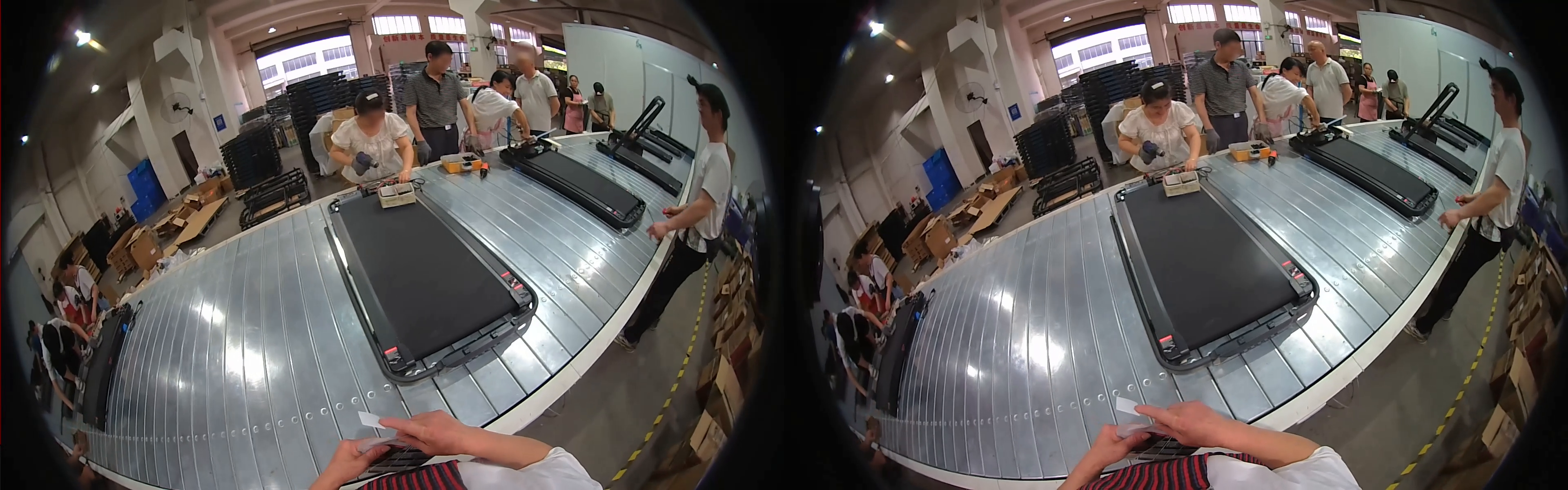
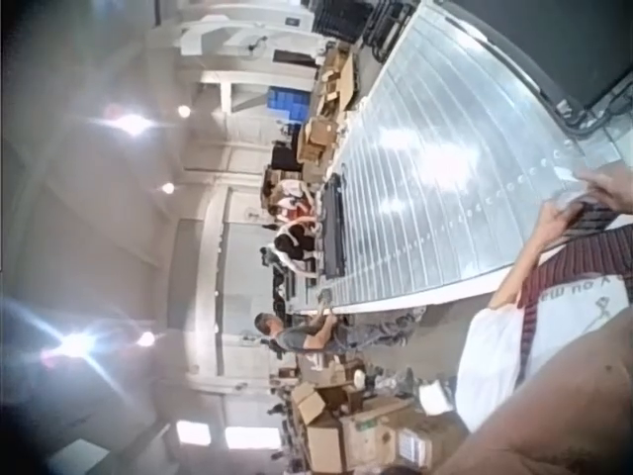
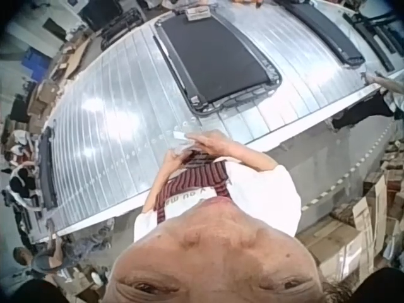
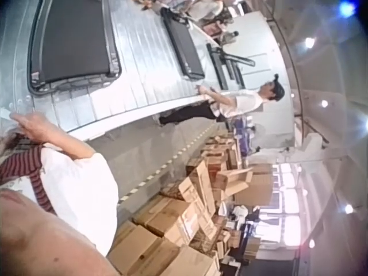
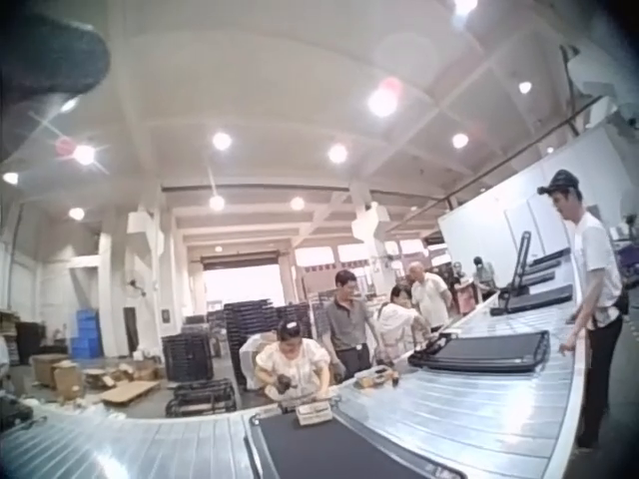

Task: Applying warning and identification labels to treadmills on an assembly line.

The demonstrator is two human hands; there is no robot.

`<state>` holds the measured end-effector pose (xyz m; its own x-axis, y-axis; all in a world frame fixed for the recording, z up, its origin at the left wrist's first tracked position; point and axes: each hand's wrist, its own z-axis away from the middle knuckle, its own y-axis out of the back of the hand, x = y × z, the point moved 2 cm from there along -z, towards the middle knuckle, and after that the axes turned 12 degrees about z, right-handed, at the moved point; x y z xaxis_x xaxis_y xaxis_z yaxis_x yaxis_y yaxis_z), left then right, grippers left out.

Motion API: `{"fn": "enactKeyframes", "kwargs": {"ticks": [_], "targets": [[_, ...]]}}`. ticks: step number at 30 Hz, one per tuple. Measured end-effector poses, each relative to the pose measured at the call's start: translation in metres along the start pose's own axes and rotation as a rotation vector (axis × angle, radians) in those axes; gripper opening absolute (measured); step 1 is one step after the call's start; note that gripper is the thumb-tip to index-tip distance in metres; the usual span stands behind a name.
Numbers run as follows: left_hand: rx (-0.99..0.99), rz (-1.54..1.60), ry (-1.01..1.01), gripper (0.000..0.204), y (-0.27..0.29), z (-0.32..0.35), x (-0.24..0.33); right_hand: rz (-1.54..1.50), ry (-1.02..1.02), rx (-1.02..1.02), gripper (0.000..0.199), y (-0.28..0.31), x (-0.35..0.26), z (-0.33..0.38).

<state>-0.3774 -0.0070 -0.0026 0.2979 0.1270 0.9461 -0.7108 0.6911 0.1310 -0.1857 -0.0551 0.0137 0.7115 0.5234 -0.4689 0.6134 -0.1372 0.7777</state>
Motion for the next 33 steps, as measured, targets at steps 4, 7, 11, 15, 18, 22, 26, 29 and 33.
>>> {"fn": "enactKeyframes", "kwargs": {"ticks": [4, 7, 11, 15, 18, 22, 26, 29, 33], "targets": [[0.021, -0.295, -0.181, 0.021, -0.021, -0.028, 0.009, 0.028, -0.052, -0.001, 0.053, 0.020, 0.023, 0.013], [0.056, -0.305, -0.322, 0.019, -0.036, -0.044, 0.012, 0.000, -0.050, 0.049, 0.053, 0.030, 0.041, 0.020], [0.127, -0.344, -0.365, 0.019, -0.048, -0.056, 0.016, -0.076, 0.006, 0.121, 0.053, 0.043, 0.057, 0.017], [0.170, -0.331, -0.392, 0.019, -0.042, -0.052, 0.008, -0.099, 0.028, 0.055, 0.055, 0.031, 0.064, 0.008], [0.239, -0.355, -0.369, 0.019, -0.029, -0.043, -0.008, -0.126, 0.078, 0.057, 0.057, 0.022, 0.058, -0.003], [0.284, -0.379, -0.420, 0.020, -0.027, -0.036, -0.006, -0.152, 0.106, 0.016, 0.058, 0.012, 0.057, -0.010], [0.282, -0.399, -0.436, 0.020, -0.023, -0.031, -0.008, -0.136, 0.114, -0.008, 0.060, 0.006, 0.052, -0.012], [0.277, -0.427, -0.487, 0.021, -0.019, -0.031, -0.012, -0.119, 0.080, -0.033, 0.060, 0.005, 0.047, -0.011], [0.261, -0.399, -0.524, 0.023, -0.014, -0.029, -0.014, -0.114, 0.052, -0.006, 0.058, 0.002, 0.041, -0.010]]}}
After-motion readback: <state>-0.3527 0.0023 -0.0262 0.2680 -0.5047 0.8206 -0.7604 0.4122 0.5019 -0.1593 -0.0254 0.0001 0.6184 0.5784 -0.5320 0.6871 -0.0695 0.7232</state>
